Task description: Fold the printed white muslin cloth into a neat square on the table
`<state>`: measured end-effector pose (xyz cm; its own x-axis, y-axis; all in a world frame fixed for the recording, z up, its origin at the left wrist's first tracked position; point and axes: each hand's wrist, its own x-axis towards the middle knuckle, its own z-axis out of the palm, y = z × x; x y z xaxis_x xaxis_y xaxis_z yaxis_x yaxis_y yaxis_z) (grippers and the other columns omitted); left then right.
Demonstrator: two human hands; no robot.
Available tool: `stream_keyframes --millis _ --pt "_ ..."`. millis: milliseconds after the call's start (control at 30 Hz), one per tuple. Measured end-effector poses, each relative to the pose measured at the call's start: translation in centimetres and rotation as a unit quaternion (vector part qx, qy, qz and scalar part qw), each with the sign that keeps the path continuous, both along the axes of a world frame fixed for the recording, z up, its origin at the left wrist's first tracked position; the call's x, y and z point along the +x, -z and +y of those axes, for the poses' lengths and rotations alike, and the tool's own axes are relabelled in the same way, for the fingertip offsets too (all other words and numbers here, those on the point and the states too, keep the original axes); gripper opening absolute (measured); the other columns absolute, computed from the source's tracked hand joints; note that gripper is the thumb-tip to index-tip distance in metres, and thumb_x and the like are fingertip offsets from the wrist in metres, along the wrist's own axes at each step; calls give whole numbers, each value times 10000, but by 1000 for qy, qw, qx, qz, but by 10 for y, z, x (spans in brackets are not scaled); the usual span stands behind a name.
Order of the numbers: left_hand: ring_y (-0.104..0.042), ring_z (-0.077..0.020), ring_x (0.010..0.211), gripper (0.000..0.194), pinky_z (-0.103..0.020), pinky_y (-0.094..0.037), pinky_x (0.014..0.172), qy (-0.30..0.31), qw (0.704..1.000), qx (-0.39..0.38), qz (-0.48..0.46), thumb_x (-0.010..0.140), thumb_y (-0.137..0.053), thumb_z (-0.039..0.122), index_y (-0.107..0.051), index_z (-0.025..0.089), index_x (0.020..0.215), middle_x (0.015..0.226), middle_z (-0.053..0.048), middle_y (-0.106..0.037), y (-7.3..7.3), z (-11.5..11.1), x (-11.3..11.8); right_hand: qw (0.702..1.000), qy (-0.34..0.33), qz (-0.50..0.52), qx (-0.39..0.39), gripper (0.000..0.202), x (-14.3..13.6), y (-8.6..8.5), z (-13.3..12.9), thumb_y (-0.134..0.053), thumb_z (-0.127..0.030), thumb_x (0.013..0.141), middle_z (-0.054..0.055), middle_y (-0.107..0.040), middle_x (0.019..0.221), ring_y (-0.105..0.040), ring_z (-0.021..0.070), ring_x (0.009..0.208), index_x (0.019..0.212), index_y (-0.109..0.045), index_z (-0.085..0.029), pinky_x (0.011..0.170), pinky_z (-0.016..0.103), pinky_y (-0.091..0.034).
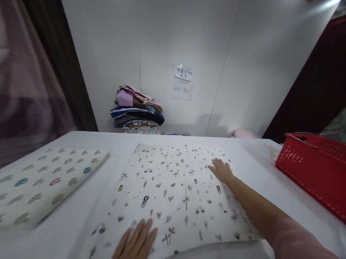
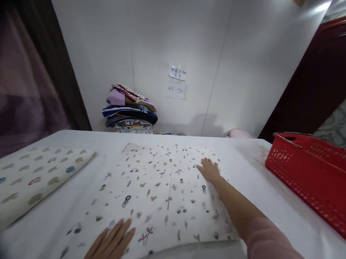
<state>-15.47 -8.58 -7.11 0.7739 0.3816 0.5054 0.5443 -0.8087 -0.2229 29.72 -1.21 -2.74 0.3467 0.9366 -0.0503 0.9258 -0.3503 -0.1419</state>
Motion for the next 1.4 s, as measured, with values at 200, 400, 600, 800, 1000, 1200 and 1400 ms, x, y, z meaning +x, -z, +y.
stream_keyframes --millis 200,400,600,800,1000,1200,1400 --pt "-455 -220 1221 582 -347 -379 969 -16 998 -64 1 847 -402 551 -372 294 1368 1372 -20 -442 -22 -12 4 996 30 75 30 562 22 -12 -8 -343 -503 884 46 -247 1477 -169 222 1363 1367 -371 -218 1088 462 -127" --pt "-381 -259 1276 589 -440 -344 1007 -36 992 -117 30 845 -389 554 -419 238 1342 1399 -47 -403 -23 -15 7 970 160 138 118 436 70 -38 -99 -410 -397 875 133 -537 1259 -466 244 1182 1167 -574 -117 983 349 -357" --pt "-321 -280 1309 624 -478 -294 1037 -55 981 -180 56 841 -358 565 -426 194 1339 1413 -72 -378 -30 -16 12 927 252 248 127 274 78 -43 -219 -546 -363 808 121 -669 850 -598 123 627 837 -628 -103 562 226 -481" --pt "-296 -290 1320 632 -496 -275 1046 -69 973 -212 65 843 -332 559 -433 173 1333 1421 -82 -362 -36 -17 17 916 242 313 69 250 43 -39 -266 -577 -368 768 15 -586 557 -502 88 468 652 -565 -147 470 201 -416" --pt "-275 -280 1331 636 -482 -257 1056 -76 971 -215 77 854 -307 547 -418 153 1341 1434 -89 -337 -39 -19 18 929 206 304 33 329 26 -41 -273 -546 -422 783 -27 -493 441 -420 75 408 574 -495 -173 435 199 -341" --pt "-286 -282 1326 606 -491 -266 1049 -75 970 -222 73 857 -310 530 -439 166 1324 1420 -100 -362 -45 -22 21 939 219 266 1 326 25 -39 -265 -579 -425 763 -15 -504 458 -452 88 412 575 -498 -172 451 212 -359" --pt "-268 -279 1333 614 -489 -254 1054 -84 962 -244 88 863 -300 515 -423 141 1333 1428 -111 -345 -53 -25 23 942 228 246 -26 291 21 -43 -258 -579 -368 764 -14 -479 446 -433 90 403 570 -486 -173 447 220 -350"
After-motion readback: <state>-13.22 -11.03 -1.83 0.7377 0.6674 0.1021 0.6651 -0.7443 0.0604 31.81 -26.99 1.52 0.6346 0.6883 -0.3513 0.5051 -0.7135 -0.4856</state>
